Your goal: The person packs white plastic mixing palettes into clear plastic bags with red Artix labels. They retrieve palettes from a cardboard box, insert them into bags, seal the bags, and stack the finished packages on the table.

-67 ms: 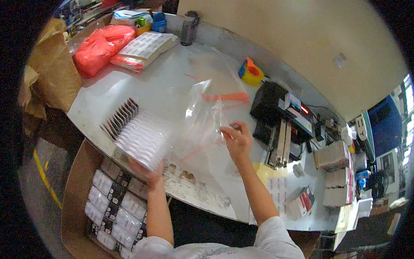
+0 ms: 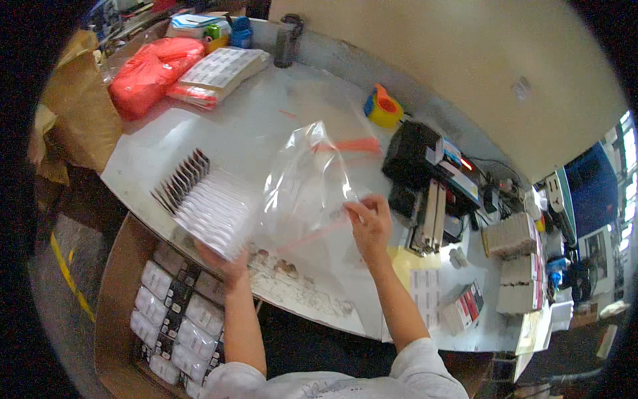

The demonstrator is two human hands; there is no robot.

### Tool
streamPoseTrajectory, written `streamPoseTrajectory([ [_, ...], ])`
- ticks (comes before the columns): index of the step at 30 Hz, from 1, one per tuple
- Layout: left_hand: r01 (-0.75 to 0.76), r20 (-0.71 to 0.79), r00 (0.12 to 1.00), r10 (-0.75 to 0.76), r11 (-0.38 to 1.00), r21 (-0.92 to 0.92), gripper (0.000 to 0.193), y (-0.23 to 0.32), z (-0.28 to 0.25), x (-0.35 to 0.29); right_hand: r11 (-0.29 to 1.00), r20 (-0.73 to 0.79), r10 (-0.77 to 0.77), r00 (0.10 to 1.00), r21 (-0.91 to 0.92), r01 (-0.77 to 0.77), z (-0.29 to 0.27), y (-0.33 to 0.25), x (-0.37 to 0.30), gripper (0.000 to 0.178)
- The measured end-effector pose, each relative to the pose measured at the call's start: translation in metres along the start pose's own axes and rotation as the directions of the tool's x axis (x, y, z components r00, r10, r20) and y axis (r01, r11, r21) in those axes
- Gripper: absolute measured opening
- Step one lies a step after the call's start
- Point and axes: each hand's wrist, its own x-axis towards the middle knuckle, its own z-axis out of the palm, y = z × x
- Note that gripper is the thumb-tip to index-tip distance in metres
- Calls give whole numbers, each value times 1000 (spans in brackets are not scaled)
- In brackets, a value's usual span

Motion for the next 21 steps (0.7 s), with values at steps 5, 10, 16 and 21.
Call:
streamPoseTrajectory([
  [5, 143, 11, 990, -143, 977, -160, 56, 5, -2, 9, 959, 358, 139, 924, -281, -35, -47, 3, -48, 25],
  [10, 65, -72, 995, -66, 998, -15, 57, 8, -23, 18, 913, 619, 43, 784, -343, 220, -69, -27, -16, 32],
  [16, 590, 84, 747, -660, 598, -542, 63, 24, -104, 50, 841, 917, -173, 360, -53, 538, -24, -28, -16, 22],
  [21, 719, 169, 654, -737, 536, -442, 67, 58, -207, 28, 584, 696, -580, 422, -5, 812, -11, -7, -49, 12],
])
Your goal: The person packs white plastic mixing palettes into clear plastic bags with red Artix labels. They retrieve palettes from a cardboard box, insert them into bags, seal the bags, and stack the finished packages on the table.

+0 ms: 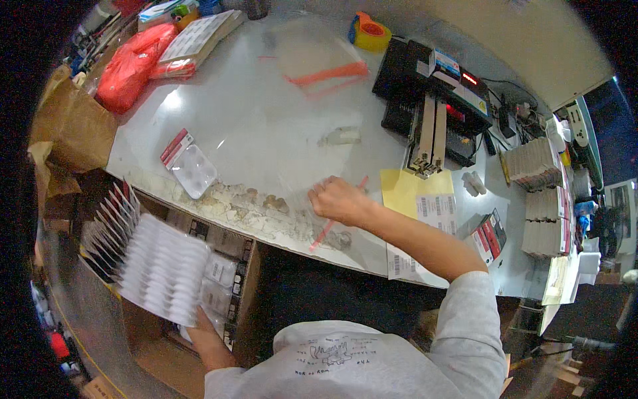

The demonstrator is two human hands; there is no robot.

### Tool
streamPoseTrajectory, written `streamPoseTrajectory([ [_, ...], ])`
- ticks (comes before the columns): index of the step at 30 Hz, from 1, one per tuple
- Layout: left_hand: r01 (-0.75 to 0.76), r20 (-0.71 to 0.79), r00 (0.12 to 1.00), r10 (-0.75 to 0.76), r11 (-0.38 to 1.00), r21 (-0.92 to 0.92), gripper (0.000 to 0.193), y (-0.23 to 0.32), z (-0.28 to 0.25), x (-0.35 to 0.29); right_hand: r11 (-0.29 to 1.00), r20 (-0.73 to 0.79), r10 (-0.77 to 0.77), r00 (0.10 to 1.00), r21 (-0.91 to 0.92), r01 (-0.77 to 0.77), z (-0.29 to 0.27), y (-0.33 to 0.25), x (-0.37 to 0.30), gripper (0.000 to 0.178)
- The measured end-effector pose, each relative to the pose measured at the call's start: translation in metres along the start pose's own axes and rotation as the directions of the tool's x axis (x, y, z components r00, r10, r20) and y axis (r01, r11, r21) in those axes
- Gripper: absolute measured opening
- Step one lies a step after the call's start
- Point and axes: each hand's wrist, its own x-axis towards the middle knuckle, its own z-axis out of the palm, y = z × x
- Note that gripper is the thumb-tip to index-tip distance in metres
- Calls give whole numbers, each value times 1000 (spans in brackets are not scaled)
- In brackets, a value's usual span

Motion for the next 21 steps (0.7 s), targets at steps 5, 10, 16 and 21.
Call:
streamPoseTrajectory([
  [5, 88, 63, 994, -91, 995, 54, 72, 12, -43, -40, 989, -51, -15, 999, 149, 22, -4, 16, -1, 17],
  [10, 141, 127, 981, -149, 988, 66, 77, 19, -49, -51, 993, 86, -21, 996, 122, 10, -10, 14, -13, 10],
  [16, 205, 236, 950, -207, 978, 31, 83, 20, -42, -50, 1000, 21, -20, 1000, 11, 20, -12, 10, -13, 8],
  [21, 251, 356, 902, -245, 968, 31, 88, 27, -39, -51, 959, -224, 232, 947, 213, -185, -32, -3, -9, 13],
])
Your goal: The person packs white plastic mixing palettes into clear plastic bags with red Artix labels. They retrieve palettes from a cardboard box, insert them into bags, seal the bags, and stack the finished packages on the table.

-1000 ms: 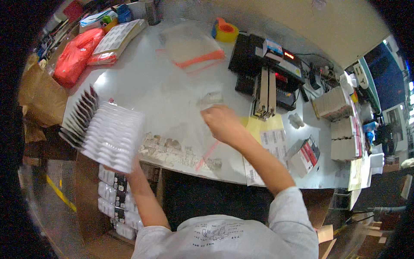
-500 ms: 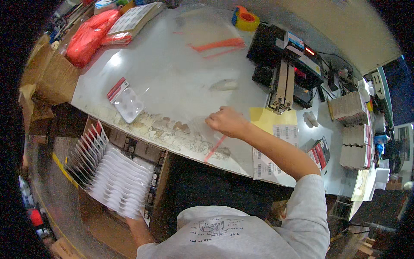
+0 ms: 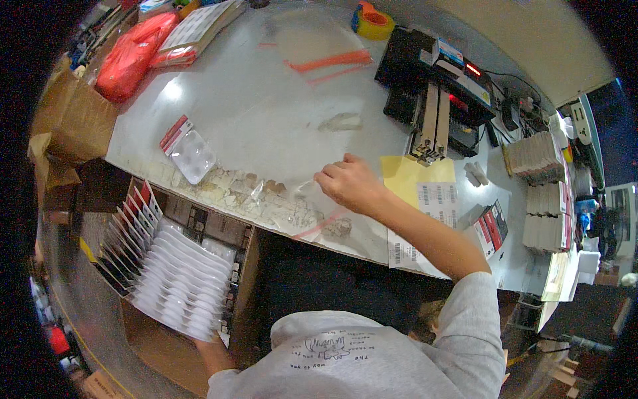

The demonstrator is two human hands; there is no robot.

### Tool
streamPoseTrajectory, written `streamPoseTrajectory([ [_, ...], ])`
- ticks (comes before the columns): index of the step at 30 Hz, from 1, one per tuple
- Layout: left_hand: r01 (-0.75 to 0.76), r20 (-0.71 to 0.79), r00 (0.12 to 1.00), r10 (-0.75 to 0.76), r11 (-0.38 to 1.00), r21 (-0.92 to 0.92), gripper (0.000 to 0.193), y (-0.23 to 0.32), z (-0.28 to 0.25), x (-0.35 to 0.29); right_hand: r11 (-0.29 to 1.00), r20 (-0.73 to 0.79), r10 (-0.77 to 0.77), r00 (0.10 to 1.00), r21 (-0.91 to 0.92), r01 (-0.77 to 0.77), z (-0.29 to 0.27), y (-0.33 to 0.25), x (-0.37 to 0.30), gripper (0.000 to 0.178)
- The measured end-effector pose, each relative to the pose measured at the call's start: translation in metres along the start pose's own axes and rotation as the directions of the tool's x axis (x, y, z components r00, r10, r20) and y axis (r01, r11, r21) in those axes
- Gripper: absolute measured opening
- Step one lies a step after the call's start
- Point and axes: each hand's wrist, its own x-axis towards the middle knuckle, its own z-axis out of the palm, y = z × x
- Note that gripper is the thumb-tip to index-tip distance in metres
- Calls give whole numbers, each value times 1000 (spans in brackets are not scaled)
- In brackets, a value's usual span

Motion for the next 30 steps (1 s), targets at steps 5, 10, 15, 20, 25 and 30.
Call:
streamPoseTrajectory([
  [5, 53, 283, 958, -45, 998, -19, 93, 10, 22, 11, 974, 88, -185, 979, -118, 194, 25, -55, -23, 15],
  [10, 140, 624, 774, -104, 990, -9, 98, -19, 78, 12, 956, 161, -67, 985, 292, 18, 51, -68, -19, 13],
  [15, 425, 621, 625, -474, 873, 239, 114, -45, 115, -5, 509, 492, 339, 802, 621, -596, 1, -21, -4, 21],
  [20, 374, 605, 597, -526, 850, 371, 120, -36, 126, -16, 614, 657, 225, 720, 478, -628, -40, 0, -18, 12],
  [25, 258, 624, 572, -532, 839, 479, 120, -25, 136, -14, 680, 519, 209, 829, 532, -505, -52, -6, -17, 10],
  [30, 199, 605, 600, -524, 830, 521, 126, -22, 134, -15, 750, 524, 245, 816, 431, -502, -62, 1, -15, 9],
])
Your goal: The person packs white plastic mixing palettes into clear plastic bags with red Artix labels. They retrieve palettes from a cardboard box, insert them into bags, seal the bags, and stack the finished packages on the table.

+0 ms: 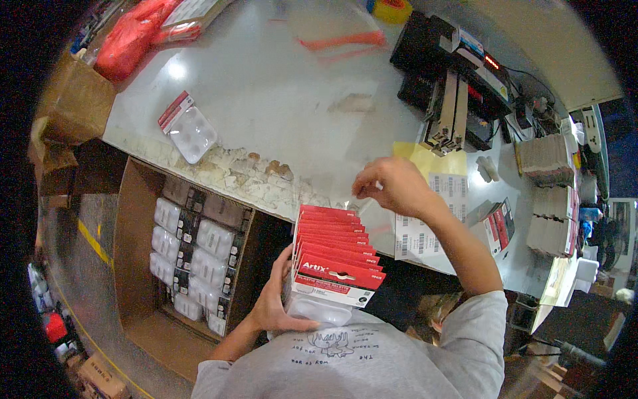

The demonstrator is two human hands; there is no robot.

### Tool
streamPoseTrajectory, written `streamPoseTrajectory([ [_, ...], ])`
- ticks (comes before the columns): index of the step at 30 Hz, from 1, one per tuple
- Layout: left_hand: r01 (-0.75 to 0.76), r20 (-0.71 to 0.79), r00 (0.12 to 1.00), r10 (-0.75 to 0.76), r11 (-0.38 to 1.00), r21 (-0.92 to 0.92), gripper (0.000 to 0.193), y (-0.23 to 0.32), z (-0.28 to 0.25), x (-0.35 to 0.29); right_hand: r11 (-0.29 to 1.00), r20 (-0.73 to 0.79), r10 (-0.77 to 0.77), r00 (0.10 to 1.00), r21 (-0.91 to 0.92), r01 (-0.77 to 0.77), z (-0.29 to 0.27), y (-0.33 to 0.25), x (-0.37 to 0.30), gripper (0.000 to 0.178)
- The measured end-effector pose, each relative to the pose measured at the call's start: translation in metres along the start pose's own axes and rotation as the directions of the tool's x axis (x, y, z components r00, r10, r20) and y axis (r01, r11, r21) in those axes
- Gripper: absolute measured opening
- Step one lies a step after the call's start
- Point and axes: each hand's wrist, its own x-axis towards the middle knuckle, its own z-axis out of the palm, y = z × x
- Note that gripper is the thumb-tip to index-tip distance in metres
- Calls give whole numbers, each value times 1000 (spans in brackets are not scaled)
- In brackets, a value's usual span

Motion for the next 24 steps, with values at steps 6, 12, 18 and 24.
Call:
streamPoseTrajectory([
  [6, -49, -60, 997, 49, 999, -4, 136, -10, 3, -2, 982, -64, -187, 980, -4, 187, 21, 11, 5, 9],
  [12, -59, -37, 998, 59, 998, 3, 137, -13, 0, 0, 969, -220, -248, 943, -46, 244, 27, 12, 3, 9],
  [18, -41, -30, 999, 41, 999, 7, 141, -13, 0, 3, 894, -131, 175, 976, 437, -101, 41, -8, -5, 10],
  [24, -2, -46, 999, 1, 1000, -25, 143, -10, -2, 5, 796, 6, 357, 934, 521, -307, 40, -17, -12, 11],
])
